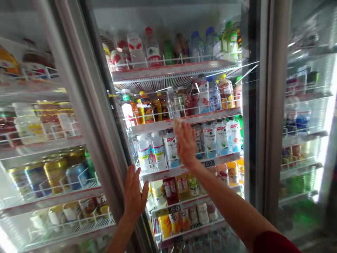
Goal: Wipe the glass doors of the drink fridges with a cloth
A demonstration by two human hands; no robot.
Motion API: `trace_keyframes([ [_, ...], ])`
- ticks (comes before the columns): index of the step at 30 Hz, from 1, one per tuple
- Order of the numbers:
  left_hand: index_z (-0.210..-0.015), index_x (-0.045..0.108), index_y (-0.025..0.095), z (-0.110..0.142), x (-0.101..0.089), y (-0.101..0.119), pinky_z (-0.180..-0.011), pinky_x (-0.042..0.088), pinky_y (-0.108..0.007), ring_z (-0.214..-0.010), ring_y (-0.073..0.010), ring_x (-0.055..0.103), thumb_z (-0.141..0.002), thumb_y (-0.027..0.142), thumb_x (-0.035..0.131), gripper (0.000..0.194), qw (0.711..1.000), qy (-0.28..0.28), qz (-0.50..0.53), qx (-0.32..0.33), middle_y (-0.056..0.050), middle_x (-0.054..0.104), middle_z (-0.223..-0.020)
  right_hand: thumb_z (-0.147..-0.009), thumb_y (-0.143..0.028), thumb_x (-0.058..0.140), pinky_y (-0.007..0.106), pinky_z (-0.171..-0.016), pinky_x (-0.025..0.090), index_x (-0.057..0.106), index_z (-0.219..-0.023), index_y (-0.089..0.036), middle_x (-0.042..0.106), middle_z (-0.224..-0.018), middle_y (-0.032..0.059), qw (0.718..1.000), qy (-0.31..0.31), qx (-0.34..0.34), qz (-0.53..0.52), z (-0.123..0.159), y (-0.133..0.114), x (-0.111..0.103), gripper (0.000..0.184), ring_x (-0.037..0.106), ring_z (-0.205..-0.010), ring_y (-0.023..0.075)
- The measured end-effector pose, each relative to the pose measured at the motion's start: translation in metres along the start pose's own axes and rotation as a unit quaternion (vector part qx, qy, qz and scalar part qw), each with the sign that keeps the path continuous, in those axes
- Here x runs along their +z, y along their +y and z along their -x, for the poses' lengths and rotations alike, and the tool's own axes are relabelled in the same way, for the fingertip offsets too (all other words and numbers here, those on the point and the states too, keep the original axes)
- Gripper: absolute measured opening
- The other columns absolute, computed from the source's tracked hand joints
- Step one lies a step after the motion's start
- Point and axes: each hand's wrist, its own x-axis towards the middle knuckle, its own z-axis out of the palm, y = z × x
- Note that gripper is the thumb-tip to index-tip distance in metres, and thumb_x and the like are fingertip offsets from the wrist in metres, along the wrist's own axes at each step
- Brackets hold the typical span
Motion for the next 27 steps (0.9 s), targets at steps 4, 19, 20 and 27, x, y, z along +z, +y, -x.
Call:
trace_keyframes([
  [4,-0.141,0.021,0.022,0.008,-0.011,0.001,-0.109,0.028,-0.044,-0.136,-0.0249,0.024,-0.086,0.021,0.047,0.061,1.0,0.009,0.007,-0.006,-0.011,0.023,-0.148,-0.087,-0.022,0.045,0.04,-0.111,0.024,0.045,-0.128,-0.031,0.034,-0.145,-0.0006,0.946,-0.149,-0.279,-0.072,0.078,-0.062,0.008,0.042,0.026,-0.136,0.017],
  [19,-0.141,0.023,0.021,0.013,-0.018,0.001,-0.11,0.02,-0.048,-0.137,-0.0268,0.019,-0.084,0.025,0.05,0.062,0.995,0.016,-0.086,-0.044,-0.012,0.024,-0.147,-0.087,-0.02,0.046,0.04,-0.11,0.028,0.048,-0.125,-0.028,0.039,-0.142,-0.0021,0.908,-0.217,-0.336,-0.13,0.127,-0.053,-0.014,0.039,0.03,-0.133,0.0157],
  [20,-0.14,0.024,0.021,0.013,-0.015,0.003,-0.11,0.019,-0.049,-0.137,-0.0268,0.02,-0.084,0.025,0.05,0.062,0.995,0.013,-0.09,-0.039,-0.012,0.024,-0.147,-0.086,-0.02,0.046,0.04,-0.111,0.027,0.048,-0.125,-0.029,0.04,-0.141,-0.0025,0.908,-0.218,-0.336,-0.121,0.132,-0.041,-0.019,0.04,0.03,-0.133,0.0149],
  [27,-0.14,0.024,0.02,-0.003,0.022,0.036,-0.111,0.017,-0.048,-0.137,-0.0254,0.019,-0.084,0.023,0.05,0.062,0.999,0.003,-0.049,-0.004,-0.012,0.024,-0.147,-0.084,-0.015,0.045,0.05,-0.112,0.016,0.046,-0.128,-0.028,0.035,-0.144,0.0056,0.996,-0.075,-0.052,0.008,0.056,0.026,-0.024,0.046,0.019,-0.138,0.0217],
])
